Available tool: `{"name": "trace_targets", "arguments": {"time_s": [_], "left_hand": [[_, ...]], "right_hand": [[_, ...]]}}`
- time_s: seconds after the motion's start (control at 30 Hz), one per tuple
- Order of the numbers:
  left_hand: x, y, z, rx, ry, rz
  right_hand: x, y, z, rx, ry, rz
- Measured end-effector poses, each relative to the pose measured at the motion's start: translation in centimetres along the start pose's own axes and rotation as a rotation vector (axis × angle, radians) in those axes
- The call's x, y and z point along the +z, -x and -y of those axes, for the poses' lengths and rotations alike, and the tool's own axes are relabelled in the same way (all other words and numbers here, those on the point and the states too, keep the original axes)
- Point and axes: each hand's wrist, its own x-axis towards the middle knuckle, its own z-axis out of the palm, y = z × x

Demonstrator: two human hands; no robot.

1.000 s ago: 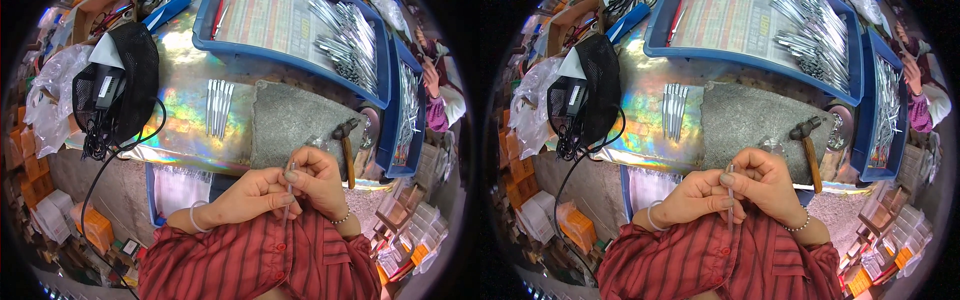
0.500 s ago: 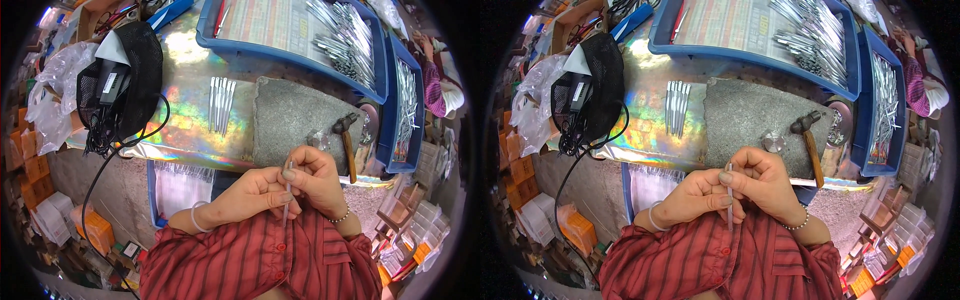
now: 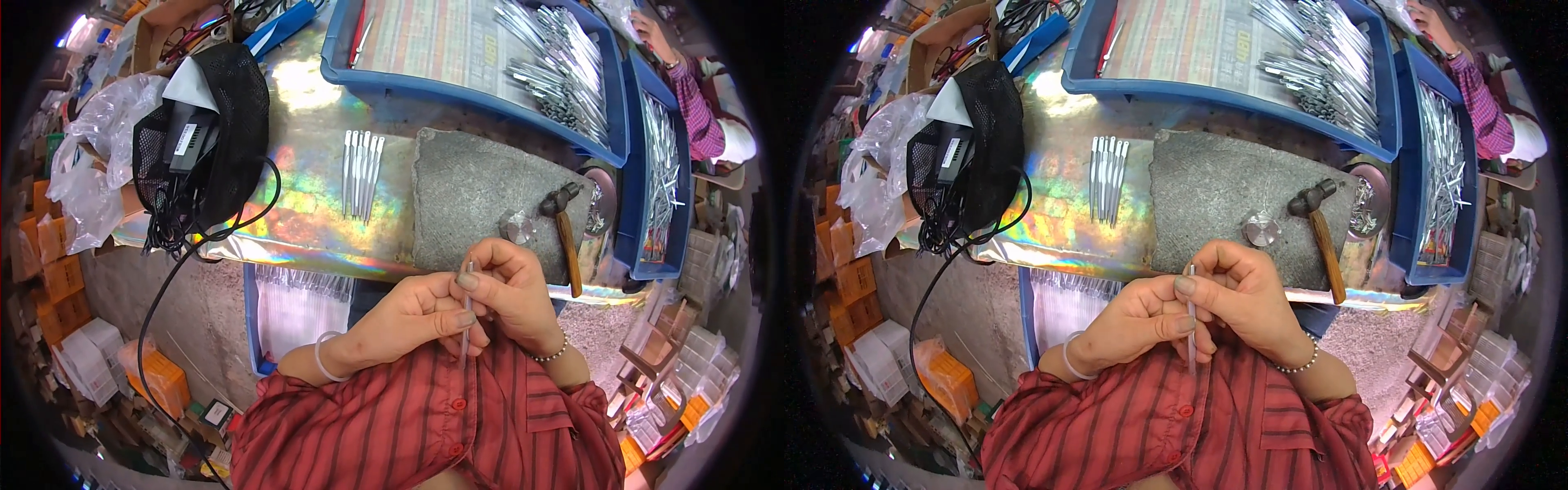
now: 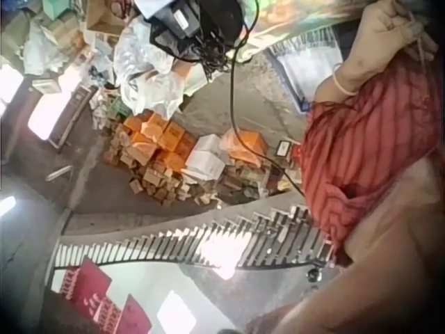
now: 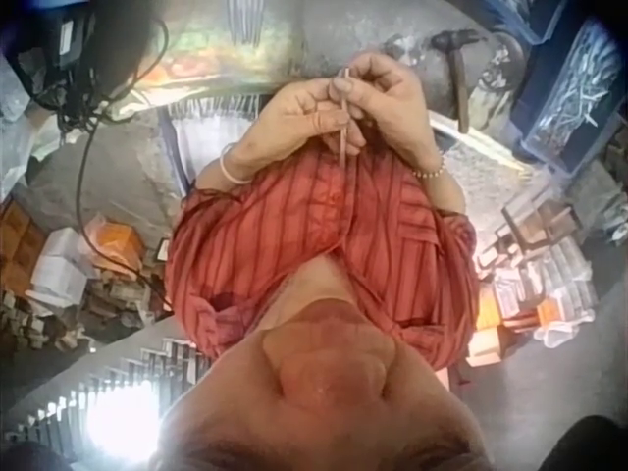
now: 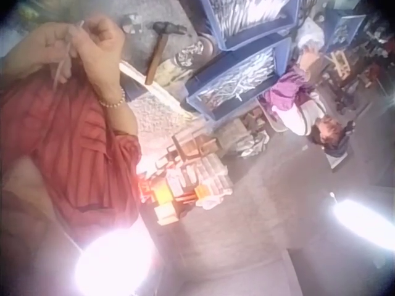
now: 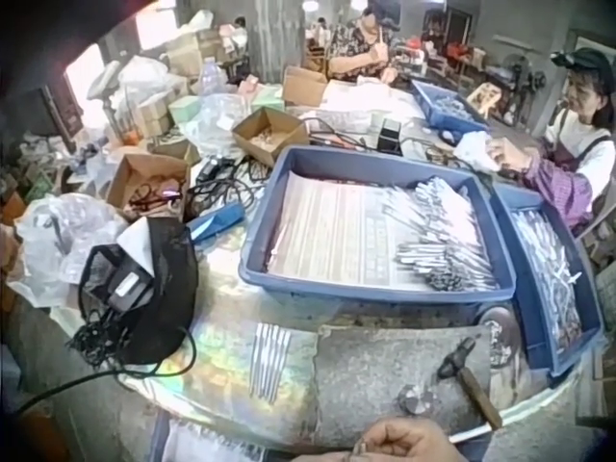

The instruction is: Assembling or finishing small metal hardware components using a hammer and punch on a work block.

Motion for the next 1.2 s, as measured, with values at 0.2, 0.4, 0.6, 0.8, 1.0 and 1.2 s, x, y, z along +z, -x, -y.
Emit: {"name": "trace_targets", "arguments": {"time_s": [0.2, 0.4, 0.6, 0.8, 1.0, 1.2], "left_hand": [[-0.1, -0.2, 0.2, 0.033, -0.011, 0.02], [0.2, -0.4, 0.3, 0.047, -0.012, -0.024], [0.5, -0.6, 0.2, 0.076, -0.078, -0.027], [1.0, -0.9, 0.0, 0.096, -0.152, -0.061], [0.6, -0.9, -0.4, 0.067, -0.134, -0.013], [0.9, -1.0, -0.7, 0.084, -0.021, -0.117]], "right_hand": [[-0.1, 0.0, -0.3, -0.01, 0.003, -0.021], [-0.6, -0.1, -0.5, -0.009, 0.009, -0.004], [-0.6, 0.0, -0.2, -0.036, -0.016, 0.009], [-0.9, 0.0, -0.1, -0.029, -0.065, 0.005], [-1.0, -0.5, 0.1, -0.007, -0.163, 0.03], [-1.1, -0.5, 0.3, -0.092, -0.146, -0.012]]}}
